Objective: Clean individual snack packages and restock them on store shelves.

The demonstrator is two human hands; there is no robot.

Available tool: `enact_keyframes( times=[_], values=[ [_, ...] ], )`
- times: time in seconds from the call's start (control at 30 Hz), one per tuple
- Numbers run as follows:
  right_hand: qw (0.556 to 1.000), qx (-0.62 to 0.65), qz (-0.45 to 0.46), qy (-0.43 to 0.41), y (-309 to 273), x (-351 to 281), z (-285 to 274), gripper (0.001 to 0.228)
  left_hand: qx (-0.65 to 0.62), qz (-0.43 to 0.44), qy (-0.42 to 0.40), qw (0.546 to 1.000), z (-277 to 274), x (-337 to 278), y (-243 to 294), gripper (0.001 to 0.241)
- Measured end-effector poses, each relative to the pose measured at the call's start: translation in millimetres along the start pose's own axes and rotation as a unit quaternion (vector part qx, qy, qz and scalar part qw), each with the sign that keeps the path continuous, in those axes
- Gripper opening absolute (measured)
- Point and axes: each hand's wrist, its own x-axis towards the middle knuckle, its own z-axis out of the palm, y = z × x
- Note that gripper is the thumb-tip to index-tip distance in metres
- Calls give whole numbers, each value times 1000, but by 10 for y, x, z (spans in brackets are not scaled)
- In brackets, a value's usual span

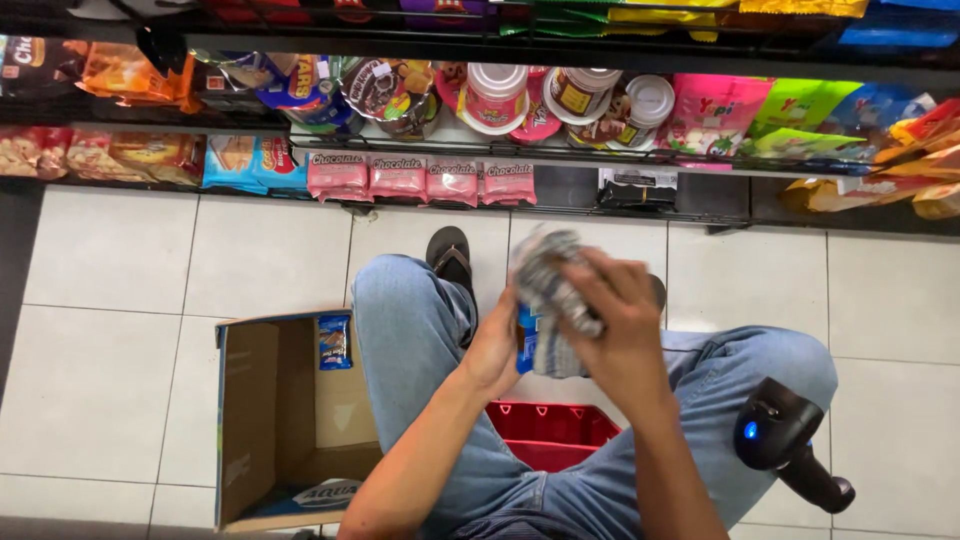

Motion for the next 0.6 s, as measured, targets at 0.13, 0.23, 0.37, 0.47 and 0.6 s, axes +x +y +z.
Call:
enact_keyframes(
  times=[0.13,0.23,0.37,0.47,0.6],
  values=[
    [999,27,-36,-20,161,-20,65,61,64,39,-45,996,381,-64,247,57],
    [1000,-12,-10,14,165,-4,56,62,-17,-26,-30,999,34,-33,43,65],
    [999,-26,-22,23,57,-143,184,64,-8,-28,-23,999,157,-21,99,68],
    [997,-21,-75,-21,85,-339,220,64,44,90,-52,994,351,-32,284,66],
    [992,4,-94,-86,247,-471,101,66,-81,76,-37,993,326,-69,356,74]
  ],
)
